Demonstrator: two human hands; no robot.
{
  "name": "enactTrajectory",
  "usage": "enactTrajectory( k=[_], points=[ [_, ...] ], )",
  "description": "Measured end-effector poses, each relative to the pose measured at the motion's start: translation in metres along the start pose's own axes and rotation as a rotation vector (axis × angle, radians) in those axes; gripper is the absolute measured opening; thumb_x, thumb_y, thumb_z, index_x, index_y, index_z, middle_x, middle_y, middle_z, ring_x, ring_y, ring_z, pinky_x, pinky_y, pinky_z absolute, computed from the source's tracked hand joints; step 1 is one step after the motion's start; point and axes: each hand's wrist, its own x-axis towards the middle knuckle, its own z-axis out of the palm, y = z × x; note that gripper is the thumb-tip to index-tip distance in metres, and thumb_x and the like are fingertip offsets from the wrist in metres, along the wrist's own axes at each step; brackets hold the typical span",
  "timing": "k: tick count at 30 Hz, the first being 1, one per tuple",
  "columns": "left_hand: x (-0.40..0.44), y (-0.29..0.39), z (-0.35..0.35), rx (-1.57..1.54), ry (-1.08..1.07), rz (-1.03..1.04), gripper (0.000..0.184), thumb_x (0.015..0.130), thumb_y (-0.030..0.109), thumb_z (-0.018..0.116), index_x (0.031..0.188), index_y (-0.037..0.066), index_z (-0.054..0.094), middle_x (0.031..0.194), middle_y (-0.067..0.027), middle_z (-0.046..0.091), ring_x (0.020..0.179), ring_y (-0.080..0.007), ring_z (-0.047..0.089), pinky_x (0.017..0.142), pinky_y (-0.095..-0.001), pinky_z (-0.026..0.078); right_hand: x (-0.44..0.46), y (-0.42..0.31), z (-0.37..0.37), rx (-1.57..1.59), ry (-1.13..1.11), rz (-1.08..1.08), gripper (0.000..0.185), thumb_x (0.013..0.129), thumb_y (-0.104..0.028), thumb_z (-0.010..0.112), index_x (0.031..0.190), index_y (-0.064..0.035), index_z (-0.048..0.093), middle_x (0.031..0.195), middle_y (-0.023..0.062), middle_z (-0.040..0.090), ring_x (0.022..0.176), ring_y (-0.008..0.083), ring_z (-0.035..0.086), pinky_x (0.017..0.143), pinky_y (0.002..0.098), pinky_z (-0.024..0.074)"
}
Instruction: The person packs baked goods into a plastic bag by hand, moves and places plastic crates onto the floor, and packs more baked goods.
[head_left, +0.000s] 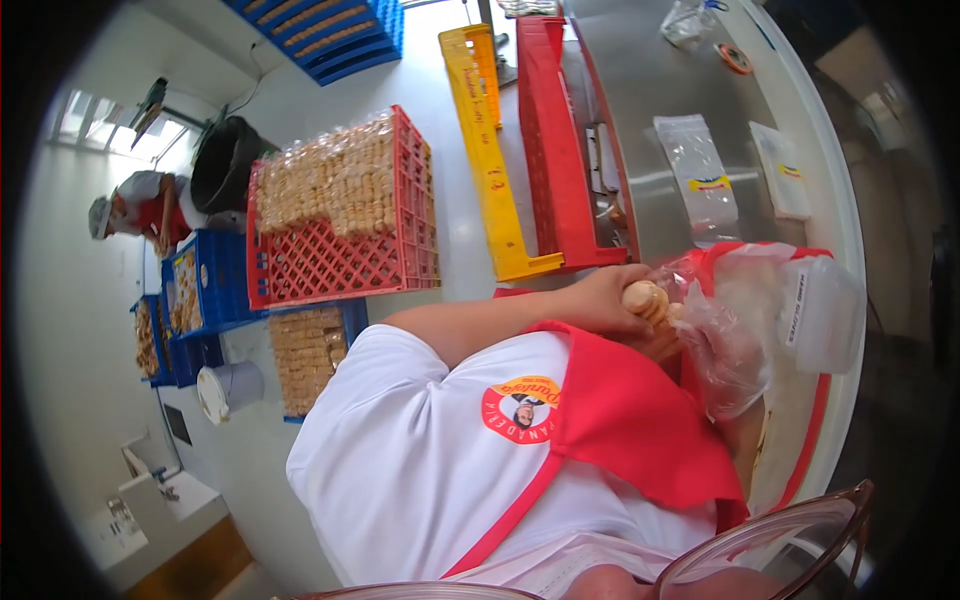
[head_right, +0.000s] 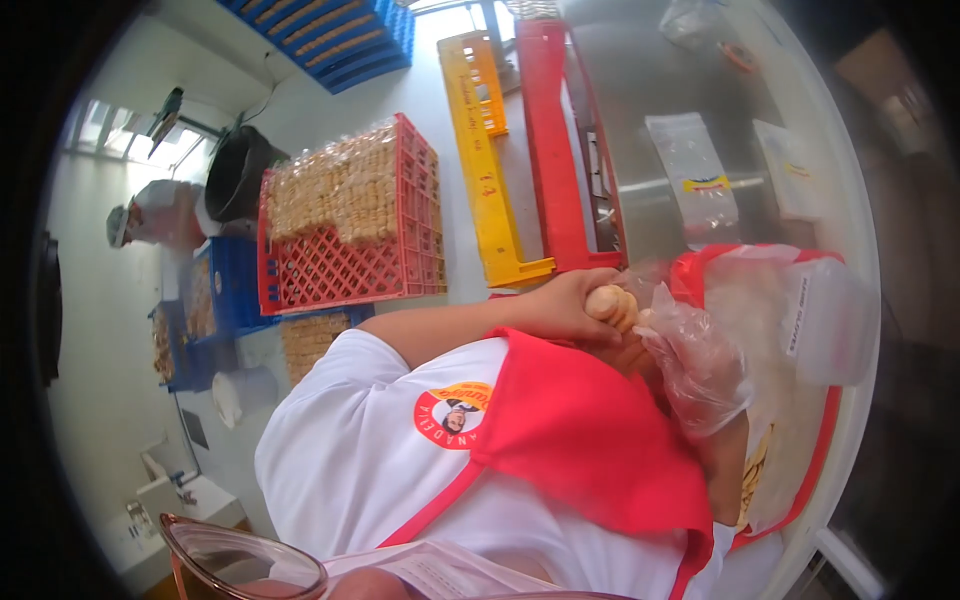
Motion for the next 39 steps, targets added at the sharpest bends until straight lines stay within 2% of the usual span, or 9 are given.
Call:
enactTrajectory(
  k=[7,13,15,25,28,31,33,37,39],
  points=[
    [0.006,0.0,0.009,0.115,-0.072,0.197,0.043,0.071,0.017,0.071,0.107,0.003,0.052,0.095,-0.0081,0.06,0.088,-0.0132,0.056,0.078,-0.027,0.045,0.008,-0.031,-0.012,-0.042,-0.036,-0.007,0.015,0.077,-0.008,0.061,0.092,-0.0039,0.061,0.091,0.0141,0.061,0.081,0.03,0.058,0.07,0.0363,0.0451],
    [0.01,-0.013,0.014,0.254,-0.044,0.484,0.059,0.067,0.023,0.073,0.117,0.009,0.046,0.103,-0.0152,0.058,0.096,-0.0298,0.057,0.083,-0.0351,0.044,0.0,0.002,0.003,-0.084,-0.056,-0.18,0.015,0.078,-0.01,0.061,0.092,-0.0047,0.06,0.091,0.0144,0.06,0.081,0.03,0.058,0.07,0.037,0.0446],
    [0.002,-0.001,0.015,0.341,-0.042,0.257,0.059,0.065,0.028,0.071,0.117,0.014,0.046,0.104,-0.0144,0.057,0.097,-0.0323,0.054,0.079,-0.0385,0.044,-0.004,0.008,0.009,-0.054,-0.085,-0.181,0.013,0.077,-0.009,0.062,0.089,-0.0047,0.06,0.085,0.0135,0.06,0.076,0.0297,0.057,0.067,0.0364,0.0442],
    [0.016,-0.019,0.013,0.539,-0.004,0.389,0.041,0.07,0.028,0.065,0.105,0.01,0.052,0.095,-0.0106,0.059,0.088,-0.0304,0.056,0.074,-0.0393,0.044,0.009,-0.003,0.021,-0.014,-0.126,-0.136,0.011,0.073,-0.005,0.066,0.082,-0.0026,0.06,0.076,0.0122,0.059,0.068,0.0298,0.056,0.062,0.0347,0.0433],
    [0.016,-0.024,0.014,0.476,0.006,0.516,0.041,0.071,0.025,0.065,0.107,0.009,0.054,0.102,-0.0113,0.057,0.095,-0.0305,0.055,0.078,-0.0381,0.044,0.011,-0.008,0.016,-0.038,-0.117,-0.151,0.012,0.074,-0.006,0.065,0.085,-0.0025,0.06,0.076,0.013,0.059,0.069,0.0298,0.056,0.063,0.035,0.0436],
    [0.02,-0.027,0.007,0.263,0.119,0.971,0.041,0.072,0.021,0.065,0.11,0.009,0.055,0.11,-0.0124,0.054,0.103,-0.03,0.052,0.085,-0.0378,0.043,0.004,-0.001,0.009,-0.064,-0.148,-0.109,0.013,0.076,-0.007,0.063,0.088,-0.0036,0.061,0.076,0.0135,0.058,0.069,0.0279,0.057,0.063,0.0344,0.0439],
    [0.022,-0.022,-0.012,0.234,0.213,0.984,0.039,0.073,0.014,0.064,0.111,0.008,0.055,0.114,-0.0127,0.052,0.108,-0.0288,0.049,0.088,-0.0373,0.042,-0.004,0.0,0.002,-0.027,-0.076,-0.034,0.013,0.077,-0.007,0.062,0.089,-0.004,0.062,0.076,0.0133,0.058,0.068,0.0256,0.057,0.061,0.0338,0.0435],
    [0.039,-0.066,-0.079,0.327,0.43,0.476,0.031,0.076,0.005,0.058,0.107,0.008,0.056,0.111,-0.0135,0.054,0.104,-0.0273,0.051,0.089,-0.0333,0.042,-0.033,-0.002,-0.011,-0.008,0.061,0.147,0.013,0.076,-0.007,0.062,0.089,-0.0031,0.063,0.076,0.0119,0.059,0.066,0.0213,0.055,0.059,0.0325,0.0422],
    [0.046,-0.113,-0.117,0.83,0.427,0.148,0.032,0.077,0.017,0.057,0.108,0.009,0.055,0.11,-0.0139,0.052,0.108,-0.0305,0.047,0.092,-0.036,0.039,-0.049,0.005,-0.017,-0.032,0.112,0.197,0.013,0.076,-0.007,0.062,0.088,-0.0024,0.064,0.076,0.0113,0.059,0.067,0.0208,0.055,0.059,0.0316,0.042]
  ],
)
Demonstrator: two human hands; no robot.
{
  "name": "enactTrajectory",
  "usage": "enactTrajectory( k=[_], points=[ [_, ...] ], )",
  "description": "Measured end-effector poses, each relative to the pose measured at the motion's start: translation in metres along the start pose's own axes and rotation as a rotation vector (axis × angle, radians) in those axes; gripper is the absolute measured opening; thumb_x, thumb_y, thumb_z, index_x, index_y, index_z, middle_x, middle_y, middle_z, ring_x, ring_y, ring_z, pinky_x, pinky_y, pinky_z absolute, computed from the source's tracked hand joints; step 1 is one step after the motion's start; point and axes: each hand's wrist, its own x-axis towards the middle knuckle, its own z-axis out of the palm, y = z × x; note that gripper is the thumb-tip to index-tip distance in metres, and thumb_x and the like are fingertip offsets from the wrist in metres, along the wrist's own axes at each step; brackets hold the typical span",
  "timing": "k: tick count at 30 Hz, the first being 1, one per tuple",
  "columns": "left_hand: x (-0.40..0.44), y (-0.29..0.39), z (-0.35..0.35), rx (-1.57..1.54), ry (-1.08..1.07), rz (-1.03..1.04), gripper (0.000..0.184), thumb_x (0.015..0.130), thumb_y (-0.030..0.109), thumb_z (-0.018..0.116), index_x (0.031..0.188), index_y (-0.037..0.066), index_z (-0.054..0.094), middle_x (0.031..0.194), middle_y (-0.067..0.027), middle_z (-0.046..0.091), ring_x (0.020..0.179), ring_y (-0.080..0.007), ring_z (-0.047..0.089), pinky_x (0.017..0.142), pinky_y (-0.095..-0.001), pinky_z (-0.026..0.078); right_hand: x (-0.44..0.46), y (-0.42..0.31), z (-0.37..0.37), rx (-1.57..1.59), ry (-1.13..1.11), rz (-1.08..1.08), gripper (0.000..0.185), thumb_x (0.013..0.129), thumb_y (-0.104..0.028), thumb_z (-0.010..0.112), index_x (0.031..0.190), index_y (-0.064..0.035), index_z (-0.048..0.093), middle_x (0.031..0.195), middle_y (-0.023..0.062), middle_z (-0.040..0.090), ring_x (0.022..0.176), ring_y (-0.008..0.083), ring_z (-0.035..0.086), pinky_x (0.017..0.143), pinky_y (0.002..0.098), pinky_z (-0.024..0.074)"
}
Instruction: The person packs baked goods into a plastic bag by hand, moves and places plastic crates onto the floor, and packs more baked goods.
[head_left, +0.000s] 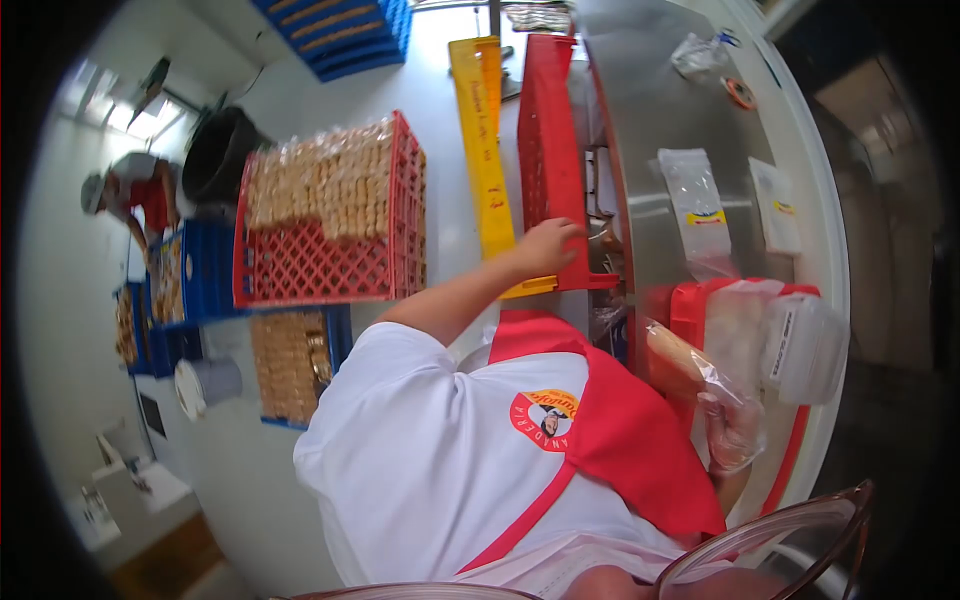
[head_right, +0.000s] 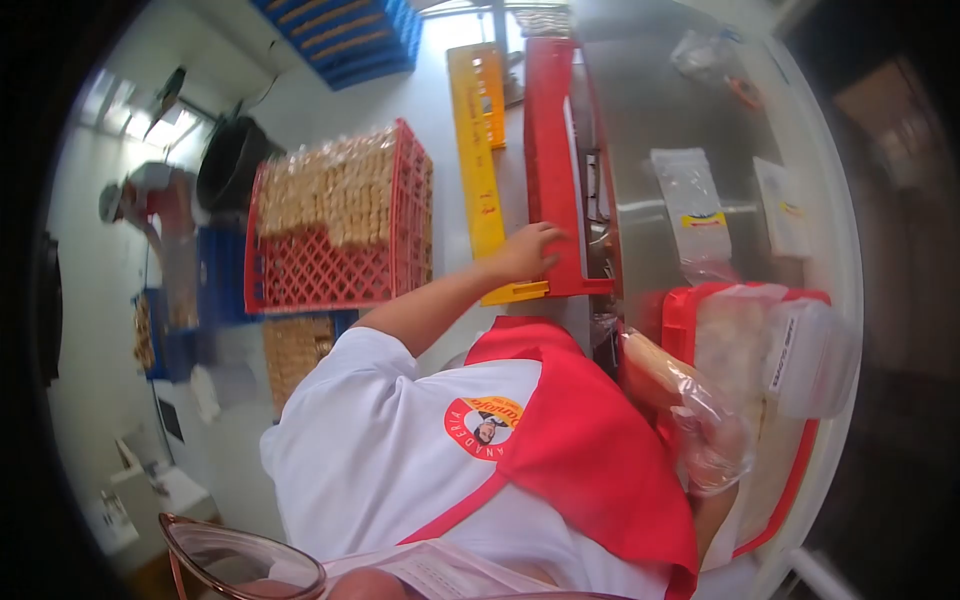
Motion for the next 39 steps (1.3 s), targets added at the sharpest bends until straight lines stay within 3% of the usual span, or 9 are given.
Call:
enactTrajectory(
  k=[3,5,9,16,20,24,29,32,39],
  points=[
    [-0.006,-0.053,0.011,0.444,-0.308,-0.286,0.045,0.073,0.024,0.06,0.116,0.014,0.05,0.125,-0.0135,0.041,0.117,-0.0298,0.038,0.096,-0.0438,0.034,-0.021,0.011,0.001,0.01,0.141,0.054,0.011,0.077,-0.008,0.061,0.085,-0.0021,0.063,0.076,0.011,0.059,0.069,0.0218,0.055,0.06,0.0304,0.0422],
    [-0.005,-0.082,0.012,0.523,-0.249,-0.347,0.049,0.074,0.025,0.06,0.12,0.017,0.047,0.133,-0.012,0.033,0.122,-0.0308,0.031,0.097,-0.0487,0.029,-0.035,0.012,-0.005,-0.004,0.158,0.161,0.008,0.077,-0.008,0.06,0.083,-0.0027,0.062,0.076,0.0111,0.058,0.07,0.0225,0.055,0.061,0.0298,0.0426],
    [0.031,-0.133,0.025,0.698,-0.164,-0.008,0.065,0.071,0.028,0.065,0.129,0.022,0.037,0.138,-0.0136,0.025,0.128,-0.0323,0.022,0.098,-0.0538,0.025,-0.051,0.009,-0.01,-0.009,0.296,0.094,0.006,0.078,-0.011,0.06,0.079,-0.0047,0.06,0.076,0.0114,0.058,0.067,0.0247,0.056,0.058,0.0312,0.043],
    [0.125,-0.071,-0.011,1.048,-0.955,0.48,0.112,0.048,0.037,0.08,0.138,0.031,0.014,0.145,-0.0116,0.005,0.133,-0.0315,0.008,0.102,-0.0591,0.015,-0.057,-0.012,-0.003,0.047,0.373,0.272,0.01,0.078,-0.015,0.062,0.076,-0.0055,0.058,0.073,0.0105,0.057,0.063,0.027,0.056,0.056,0.032,0.0435],
    [0.113,-0.087,-0.018,1.052,-1.111,0.617,0.113,0.048,0.042,0.079,0.139,0.032,0.012,0.146,-0.0109,0.004,0.134,-0.0298,0.005,0.102,-0.0585,0.014,-0.065,-0.024,0.015,-0.054,0.398,0.323,0.013,0.078,-0.016,0.061,0.074,-0.0045,0.055,0.071,0.0096,0.057,0.064,0.0264,0.056,0.057,0.0324,0.0435],
    [0.066,-0.096,-0.024,1.018,-1.188,0.613,0.106,0.055,0.04,0.077,0.139,0.031,0.012,0.146,-0.0108,0.001,0.134,-0.0293,0.004,0.103,-0.0565,0.013,-0.097,-0.038,0.043,-0.232,0.47,0.369,0.014,0.078,-0.017,0.062,0.074,-0.0051,0.056,0.073,0.0093,0.058,0.065,0.0262,0.056,0.057,0.033,0.044],
    [0.043,-0.106,-0.036,0.995,-0.946,0.431,0.106,0.055,0.04,0.077,0.139,0.03,0.013,0.146,-0.0106,-0.001,0.134,-0.0296,0.003,0.103,-0.0574,0.01,-0.108,-0.065,0.069,-0.129,0.496,0.383,0.012,0.075,-0.018,0.065,0.077,-0.0071,0.059,0.079,0.0093,0.061,0.068,0.0257,0.058,0.059,0.0349,0.0457],
    [0.043,-0.104,-0.033,1.041,-0.902,0.448,0.11,0.052,0.042,0.078,0.139,0.031,0.012,0.146,-0.0108,-0.002,0.134,-0.0302,0.002,0.102,-0.059,0.009,-0.122,-0.075,0.099,-0.226,0.466,0.451,0.027,0.069,-0.025,0.071,0.091,-0.012,0.065,0.083,0.0054,0.059,0.067,0.0234,0.057,0.054,0.0336,0.0465],
    [0.047,-0.086,-0.02,1.184,-0.974,0.546,0.118,0.046,0.044,0.08,0.139,0.031,0.009,0.146,-0.0129,-0.004,0.134,-0.0315,0.001,0.101,-0.0605,0.009,-0.138,-0.109,0.157,-0.222,0.629,0.487,0.027,0.065,-0.02,0.074,0.089,-0.0117,0.064,0.083,0.0034,0.06,0.063,0.0194,0.057,0.052,0.0307,0.0462]
  ],
)
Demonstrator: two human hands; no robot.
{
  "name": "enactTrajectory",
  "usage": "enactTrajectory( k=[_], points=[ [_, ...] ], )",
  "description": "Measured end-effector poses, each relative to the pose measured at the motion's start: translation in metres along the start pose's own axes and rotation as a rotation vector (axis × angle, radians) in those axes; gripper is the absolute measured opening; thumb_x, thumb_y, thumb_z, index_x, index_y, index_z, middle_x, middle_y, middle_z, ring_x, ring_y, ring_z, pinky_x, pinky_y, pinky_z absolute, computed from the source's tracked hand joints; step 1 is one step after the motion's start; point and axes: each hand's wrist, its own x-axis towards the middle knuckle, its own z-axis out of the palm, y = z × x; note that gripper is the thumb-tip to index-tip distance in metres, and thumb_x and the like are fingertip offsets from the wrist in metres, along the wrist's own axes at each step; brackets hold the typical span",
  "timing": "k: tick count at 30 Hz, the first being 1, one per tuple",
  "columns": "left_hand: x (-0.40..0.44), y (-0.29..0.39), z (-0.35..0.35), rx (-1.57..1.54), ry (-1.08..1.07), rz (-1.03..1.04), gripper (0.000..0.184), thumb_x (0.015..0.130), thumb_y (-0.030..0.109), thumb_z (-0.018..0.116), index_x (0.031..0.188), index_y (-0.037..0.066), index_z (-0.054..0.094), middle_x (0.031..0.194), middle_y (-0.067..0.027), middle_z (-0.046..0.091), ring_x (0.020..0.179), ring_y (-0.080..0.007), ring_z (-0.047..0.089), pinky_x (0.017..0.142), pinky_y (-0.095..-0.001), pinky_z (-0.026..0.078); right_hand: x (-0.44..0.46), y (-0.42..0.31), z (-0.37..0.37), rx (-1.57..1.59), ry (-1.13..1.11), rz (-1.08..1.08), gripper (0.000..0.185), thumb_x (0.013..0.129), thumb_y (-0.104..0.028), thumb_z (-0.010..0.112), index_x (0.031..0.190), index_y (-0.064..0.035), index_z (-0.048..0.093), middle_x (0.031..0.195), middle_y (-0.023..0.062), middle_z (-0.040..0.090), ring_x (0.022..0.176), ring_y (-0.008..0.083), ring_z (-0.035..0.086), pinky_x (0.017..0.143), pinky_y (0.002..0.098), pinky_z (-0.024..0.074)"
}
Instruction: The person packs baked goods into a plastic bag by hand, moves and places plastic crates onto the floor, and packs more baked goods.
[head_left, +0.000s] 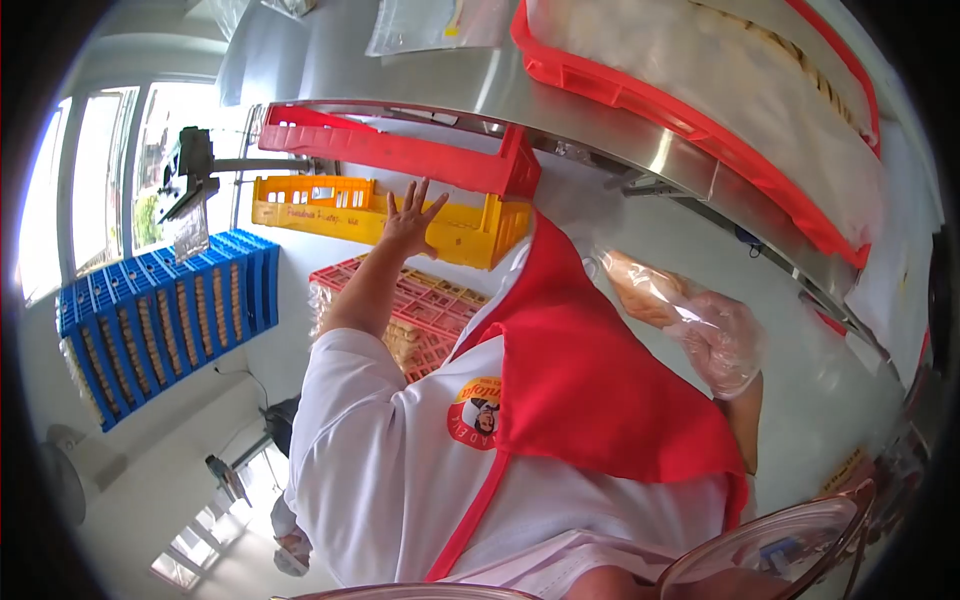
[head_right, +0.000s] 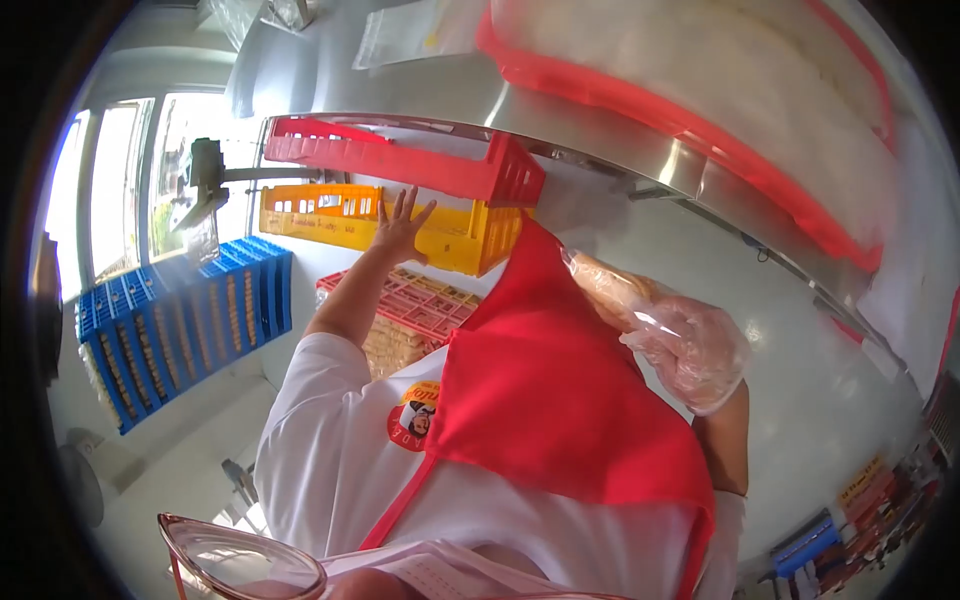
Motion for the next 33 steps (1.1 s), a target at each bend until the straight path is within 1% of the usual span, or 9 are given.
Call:
enactTrajectory(
  k=[3,9,12,15,19,22,23,26,33],
  points=[
    [-0.002,0.0,0.001,-0.008,0.006,-0.014,0.118,0.047,0.043,0.08,0.139,0.031,0.008,0.145,-0.0133,-0.005,0.134,-0.032,0.0,0.101,-0.0605,0.01,-0.017,-0.002,0.008,-0.022,0.068,0.037,0.025,0.067,-0.018,0.073,0.089,-0.0101,0.063,0.08,0.0049,0.06,0.062,0.0215,0.057,0.052,0.0305,0.0463],
    [0.016,-0.034,0.001,-0.001,0.059,0.229,0.11,0.054,0.051,0.075,0.139,0.029,0.009,0.145,-0.0137,-0.005,0.134,-0.0327,0.001,0.102,-0.059,0.011,-0.008,-0.035,0.03,-0.002,0.086,0.159,0.023,0.071,-0.015,0.07,0.09,-0.0067,0.061,0.074,0.0103,0.057,0.061,0.0279,0.057,0.051,0.0328,0.0461],
    [0.054,-0.08,-0.018,-0.072,0.239,0.169,0.104,0.059,0.058,0.068,0.14,0.028,0.011,0.145,-0.0138,-0.001,0.134,-0.0326,0.002,0.102,-0.0587,0.011,0.0,-0.062,0.053,-0.003,0.036,0.28,0.022,0.071,-0.015,0.07,0.089,-0.0052,0.061,0.074,0.0102,0.057,0.06,0.0276,0.056,0.05,0.033,0.0452],
    [0.09,-0.124,-0.037,0.002,0.138,0.146,0.097,0.063,0.061,0.063,0.139,0.025,0.015,0.145,-0.0125,0.009,0.134,-0.0306,0.007,0.103,-0.0584,0.011,0.011,-0.096,0.081,0.028,0.018,0.416,0.022,0.071,-0.015,0.07,0.088,-0.0046,0.06,0.073,0.0099,0.057,0.059,0.0276,0.056,0.05,0.0328,0.0445],
    [0.1,-0.154,-0.036,-0.092,-0.017,0.214,0.093,0.064,0.06,0.063,0.138,0.023,0.02,0.14,-0.0127,0.022,0.131,-0.0306,0.016,0.103,-0.0555,0.016,0.022,-0.13,0.112,0.054,0.103,0.423,0.02,0.071,-0.015,0.07,0.086,-0.0056,0.06,0.07,0.0094,0.056,0.057,0.0262,0.055,0.048,0.0321,0.0436],
    [0.106,-0.155,-0.02,-0.088,0.067,0.234,0.092,0.064,0.058,0.064,0.137,0.023,0.021,0.135,-0.0135,0.03,0.128,-0.0311,0.024,0.102,-0.0519,0.02,0.022,-0.151,0.121,0.028,0.159,0.438,0.018,0.071,-0.015,0.07,0.084,-0.0071,0.06,0.067,0.0091,0.055,0.055,0.0251,0.054,0.047,0.0318,0.0427],
    [0.102,-0.153,-0.02,-0.059,0.132,0.243,0.088,0.064,0.057,0.065,0.135,0.021,0.026,0.128,-0.0142,0.037,0.122,-0.0313,0.032,0.1,-0.0499,0.024,0.028,-0.157,0.117,0.039,0.166,0.439,0.017,0.071,-0.015,0.07,0.083,-0.0076,0.06,0.067,0.0091,0.055,0.055,0.0248,0.054,0.047,0.0319,0.0424],
    [0.104,-0.144,-0.023,0.046,0.087,0.233,0.083,0.063,0.056,0.065,0.13,0.019,0.034,0.121,-0.0147,0.045,0.117,-0.0314,0.039,0.098,-0.0495,0.027,0.017,-0.171,0.111,-0.055,0.235,0.492,0.016,0.071,-0.016,0.069,0.082,-0.0081,0.061,0.066,0.0096,0.055,0.054,0.0253,0.054,0.046,0.0323,0.0415],
    [0.105,-0.14,-0.005,-0.057,0.095,0.299,0.073,0.062,0.052,0.069,0.116,0.01,0.043,0.113,-0.0165,0.051,0.108,-0.0327,0.047,0.09,-0.0437,0.037,-0.017,-0.211,0.11,-0.322,0.313,0.713,0.017,0.074,-0.018,0.066,0.083,-0.0053,0.061,0.068,0.0127,0.055,0.058,0.0281,0.053,0.05,0.035,0.0415]
  ],
)
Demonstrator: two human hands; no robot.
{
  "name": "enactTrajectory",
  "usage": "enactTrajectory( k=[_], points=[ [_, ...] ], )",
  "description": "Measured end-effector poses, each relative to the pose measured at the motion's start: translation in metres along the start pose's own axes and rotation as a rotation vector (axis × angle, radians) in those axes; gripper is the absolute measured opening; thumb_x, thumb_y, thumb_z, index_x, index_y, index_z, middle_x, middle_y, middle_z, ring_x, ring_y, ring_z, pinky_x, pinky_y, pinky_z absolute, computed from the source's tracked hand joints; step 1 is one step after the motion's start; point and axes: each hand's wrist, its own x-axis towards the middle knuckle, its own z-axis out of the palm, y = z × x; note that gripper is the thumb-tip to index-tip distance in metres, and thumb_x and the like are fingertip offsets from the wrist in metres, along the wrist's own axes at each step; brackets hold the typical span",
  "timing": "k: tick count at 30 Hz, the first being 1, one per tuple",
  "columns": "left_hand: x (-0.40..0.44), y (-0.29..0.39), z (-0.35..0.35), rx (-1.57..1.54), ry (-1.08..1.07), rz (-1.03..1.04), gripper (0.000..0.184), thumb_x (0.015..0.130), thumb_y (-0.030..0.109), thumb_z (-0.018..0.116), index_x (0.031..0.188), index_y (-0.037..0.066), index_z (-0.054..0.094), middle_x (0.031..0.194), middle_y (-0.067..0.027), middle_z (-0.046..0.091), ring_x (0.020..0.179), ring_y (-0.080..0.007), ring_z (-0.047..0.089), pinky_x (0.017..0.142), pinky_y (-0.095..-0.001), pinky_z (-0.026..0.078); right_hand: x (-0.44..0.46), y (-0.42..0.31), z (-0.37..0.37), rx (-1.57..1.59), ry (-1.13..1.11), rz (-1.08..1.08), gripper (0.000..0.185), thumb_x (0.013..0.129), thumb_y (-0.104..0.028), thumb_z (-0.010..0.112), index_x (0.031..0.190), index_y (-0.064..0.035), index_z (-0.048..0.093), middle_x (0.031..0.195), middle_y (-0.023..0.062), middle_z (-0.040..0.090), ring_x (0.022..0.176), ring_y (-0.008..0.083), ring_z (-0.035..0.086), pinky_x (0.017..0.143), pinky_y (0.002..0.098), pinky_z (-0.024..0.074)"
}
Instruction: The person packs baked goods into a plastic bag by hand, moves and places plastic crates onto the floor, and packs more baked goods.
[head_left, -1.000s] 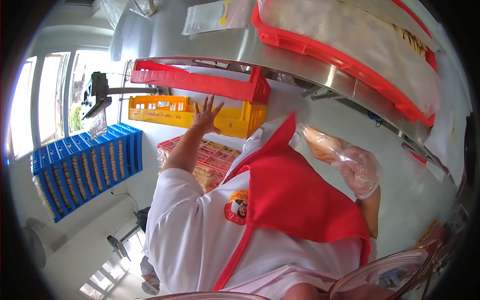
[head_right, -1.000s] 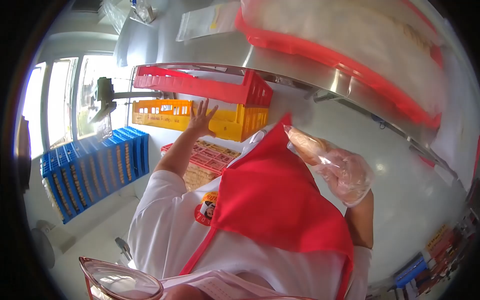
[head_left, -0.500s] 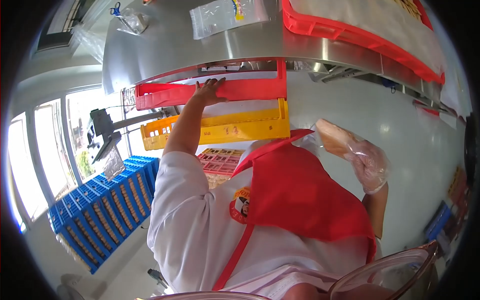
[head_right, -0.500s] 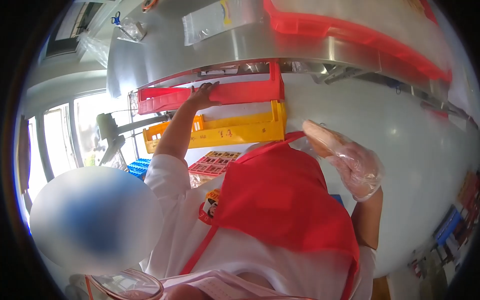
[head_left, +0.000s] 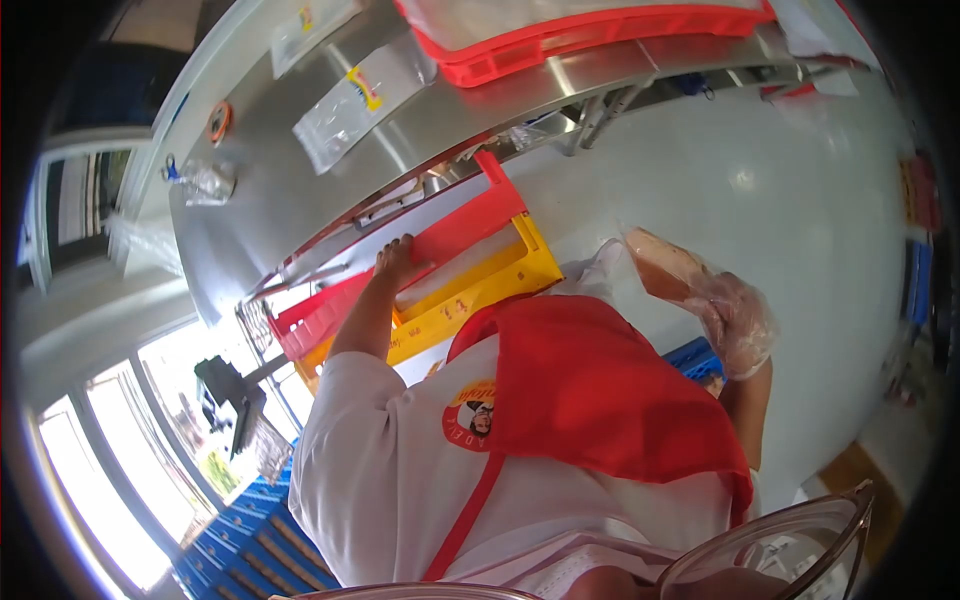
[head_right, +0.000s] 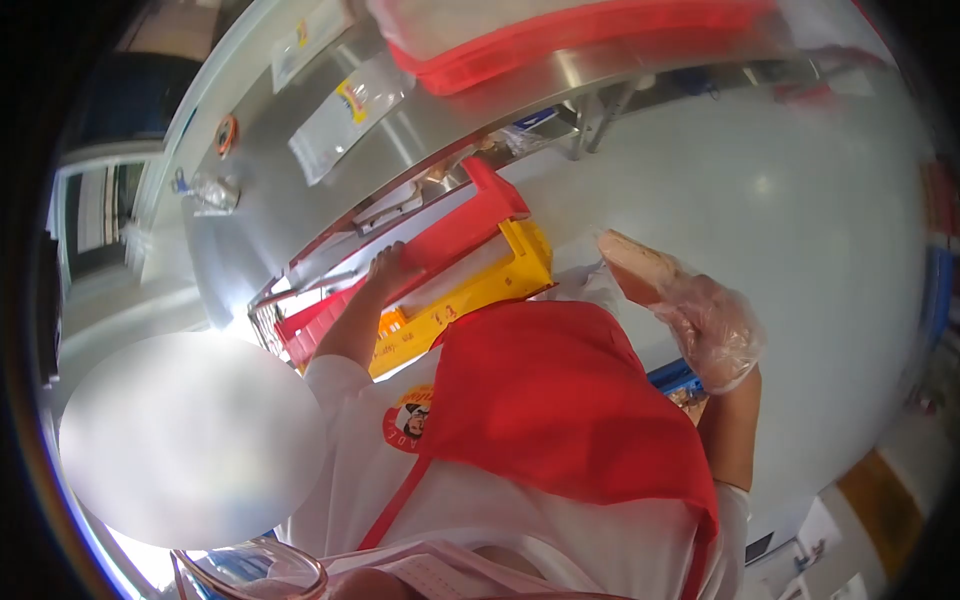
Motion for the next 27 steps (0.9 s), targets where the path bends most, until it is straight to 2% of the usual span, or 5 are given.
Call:
enactTrajectory(
  k=[3,9,12,18,27],
  points=[
    [0.003,0.008,0.0,-0.061,-0.064,0.001,0.073,0.062,0.051,0.07,0.115,0.008,0.043,0.113,-0.017,0.052,0.107,-0.0324,0.049,0.089,-0.042,0.04,-0.012,0.003,-0.011,0.094,-0.086,0.177,0.016,0.071,-0.013,0.068,0.083,-0.0052,0.06,0.07,0.0125,0.056,0.059,0.0284,0.054,0.051,0.0356,0.0415],
    [0.005,0.02,-0.006,-0.134,-0.134,0.004,0.073,0.062,0.049,0.07,0.115,0.007,0.043,0.112,-0.0176,0.054,0.106,-0.0318,0.051,0.089,-0.0393,0.042,-0.03,0.006,-0.016,0.033,0.11,0.01,0.018,0.072,-0.004,0.066,0.089,-0.0036,0.06,0.075,0.0126,0.059,0.066,0.0271,0.056,0.054,0.0317,0.0443],
    [0.009,0.021,-0.003,-0.073,-0.11,-0.007,0.074,0.061,0.048,0.071,0.115,0.007,0.043,0.113,-0.018,0.053,0.106,-0.0321,0.051,0.089,-0.039,0.042,-0.034,0.012,-0.021,0.097,0.072,0.102,0.019,0.067,-0.002,0.068,0.082,-0.0112,0.06,0.075,0.0088,0.059,0.059,0.0264,0.054,0.051,0.0349,0.0418],
    [0.012,0.034,0.011,-0.088,-0.1,0.003,0.075,0.059,0.049,0.073,0.114,0.006,0.043,0.114,-0.0182,0.052,0.106,-0.0326,0.051,0.089,-0.0399,0.042,-0.047,0.046,-0.036,0.141,-0.021,0.222,0.018,0.068,-0.002,0.067,0.083,-0.011,0.062,0.077,0.0087,0.06,0.063,0.0258,0.055,0.052,0.0339,0.0427],
    [0.053,0.106,0.016,0.002,-0.081,0.077,0.079,0.058,0.049,0.073,0.116,0.005,0.042,0.111,-0.0184,0.054,0.104,-0.0336,0.052,0.086,-0.041,0.044,-0.068,0.099,-0.076,0.157,0.103,0.176,0.01,0.069,-0.008,0.067,0.078,-0.0108,0.064,0.081,0.0058,0.062,0.064,0.0261,0.055,0.055,0.0347,0.0447]
  ],
)
